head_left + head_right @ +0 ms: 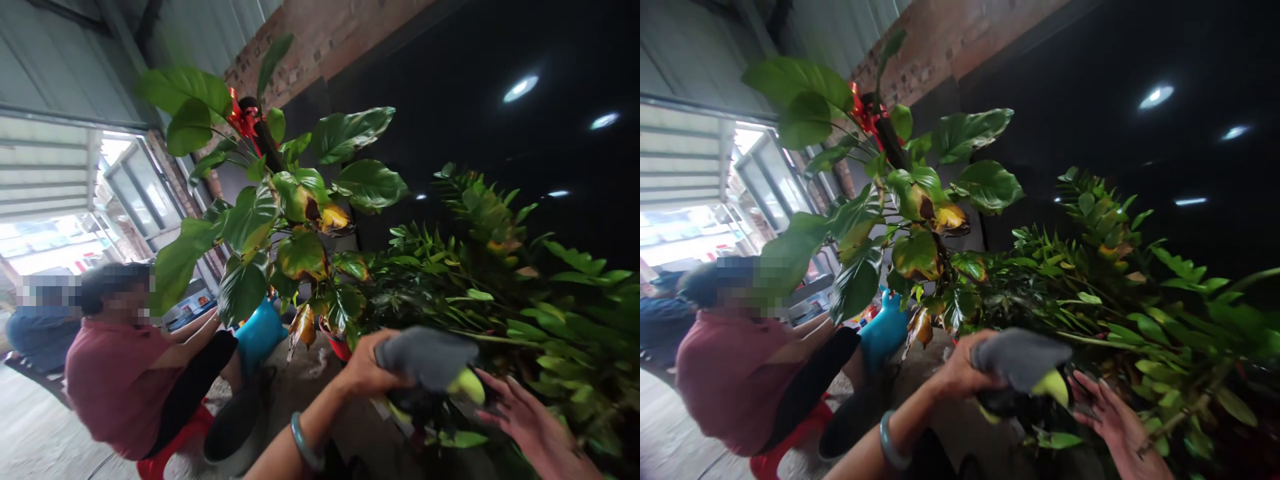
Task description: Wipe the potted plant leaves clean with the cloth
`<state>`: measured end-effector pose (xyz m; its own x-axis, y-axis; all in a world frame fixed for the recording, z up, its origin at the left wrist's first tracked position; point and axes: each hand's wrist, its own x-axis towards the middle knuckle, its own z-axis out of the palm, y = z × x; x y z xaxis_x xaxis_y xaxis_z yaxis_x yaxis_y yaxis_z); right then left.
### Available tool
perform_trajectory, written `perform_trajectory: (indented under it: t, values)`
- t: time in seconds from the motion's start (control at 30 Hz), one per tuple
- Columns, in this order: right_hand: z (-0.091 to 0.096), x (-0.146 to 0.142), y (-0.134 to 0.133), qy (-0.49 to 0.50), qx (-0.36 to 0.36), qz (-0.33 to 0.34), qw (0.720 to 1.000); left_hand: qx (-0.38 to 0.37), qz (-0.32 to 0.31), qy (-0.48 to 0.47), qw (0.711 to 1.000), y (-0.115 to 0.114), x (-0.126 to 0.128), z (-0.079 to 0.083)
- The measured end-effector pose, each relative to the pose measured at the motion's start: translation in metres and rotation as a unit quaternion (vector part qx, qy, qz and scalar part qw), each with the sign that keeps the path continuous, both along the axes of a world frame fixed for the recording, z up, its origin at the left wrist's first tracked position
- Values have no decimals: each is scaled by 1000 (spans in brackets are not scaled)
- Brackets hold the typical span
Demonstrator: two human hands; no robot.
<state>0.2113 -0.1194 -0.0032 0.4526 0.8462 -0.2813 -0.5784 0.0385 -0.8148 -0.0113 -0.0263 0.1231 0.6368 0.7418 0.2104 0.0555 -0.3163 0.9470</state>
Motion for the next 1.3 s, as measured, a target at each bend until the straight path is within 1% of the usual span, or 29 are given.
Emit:
perform_trajectory:
  t: [0.07, 0.1, 0.13, 0.17, 0.23, 0.3, 0.33, 0.37, 0.4, 0.43, 0.5, 0.57, 0.6, 0.63, 0.67, 0.7, 0.77, 0.8, 0.83, 0.87, 0.9, 0.93, 1.0, 1.1, 1.13, 1.17, 1.2, 1.23, 1.3]
  values:
    - [11, -3, 1, 3, -24, 12, 1000, 11, 71, -88, 994, 10, 7, 22]
    - [15, -5, 1, 3, -31, 15, 999, 10, 101, -121, 988, 16, 13, 27]
    - [18, -8, 1, 4, -29, 18, 999, 5, 120, -140, 983, 21, 19, 26]
    - [19, -10, 1, 6, -21, 20, 1000, 0, 129, -144, 981, 25, 23, 18]
    - [16, -11, 1, 8, -8, 24, 1000, -4, 113, -86, 990, 27, 24, -10]
    - [10, -9, 2, 5, -8, 23, 1000, 6, 62, 50, 997, 20, 13, -45]
    - [8, -7, 2, 0, -15, 23, 1000, 8, 30, 125, 992, 15, 5, -58]
    - [6, -5, 1, -7, -24, 24, 999, 6, 0, 179, 984, 10, -5, -66]
    - [5, -2, 1, -15, -31, 27, 999, 2, -27, 211, 977, 5, -14, -68]
    - [4, -1, 1, -19, -34, 28, 999, -1, -43, 212, 976, 2, -22, -63]
    - [5, 1, -1, -17, -27, 24, 999, 7, -43, 149, 988, 2, -28, -40]
    - [7, -1, -1, -7, -10, 20, 1000, 21, 4, 40, 999, 9, -22, -11]
    - [7, -3, -2, -6, -3, 20, 1000, 23, 36, -12, 999, 14, -16, 0]
    - [7, -6, -1, -9, 4, 23, 1000, 24, 67, -56, 996, 19, -10, 6]
    - [7, -8, -1, -14, 9, 27, 999, 24, 95, -82, 992, 23, -5, 6]
    - [6, -10, -1, -18, 13, 30, 999, 28, 120, -87, 989, 27, -2, 0]
    - [4, -12, 0, -16, 15, 34, 999, 49, 142, -20, 988, 27, -2, -24]
    - [4, -12, 0, -11, 13, 35, 999, 62, 136, 41, 988, 24, -6, -38]
    - [3, -10, 0, -8, 8, 34, 999, 71, 109, 107, 986, 20, -12, -52]
    - [3, -8, 0, -7, 1, 31, 999, 76, 72, 160, 982, 15, -19, -61]
    - [2, -5, 0, -9, -8, 31, 999, 79, 36, 194, 977, 10, -25, -66]
    - [2, -2, -1, -12, -16, 38, 999, 82, 5, 204, 976, 5, -31, -65]
    - [3, 3, -2, -13, -18, 65, 998, 93, -11, 159, 983, 1, -37, -48]
    - [4, 2, -2, -11, -2, 78, 997, 110, 47, 25, 992, 9, -30, -9]
    - [5, -1, -2, -13, 0, 66, 998, 110, 74, -15, 991, 14, -25, -2]
    - [6, -5, -1, -16, 0, 54, 998, 108, 100, -44, 988, 19, -21, 0]
    - [6, -9, -1, -18, -2, 46, 999, 107, 123, -56, 985, 22, -18, -3]
    - [6, -12, 0, -22, -2, 42, 999, 110, 140, -47, 983, 24, -16, -12]
    - [5, -15, 2, -30, -2, 39, 999, 126, 134, 33, 982, 20, -18, -39]
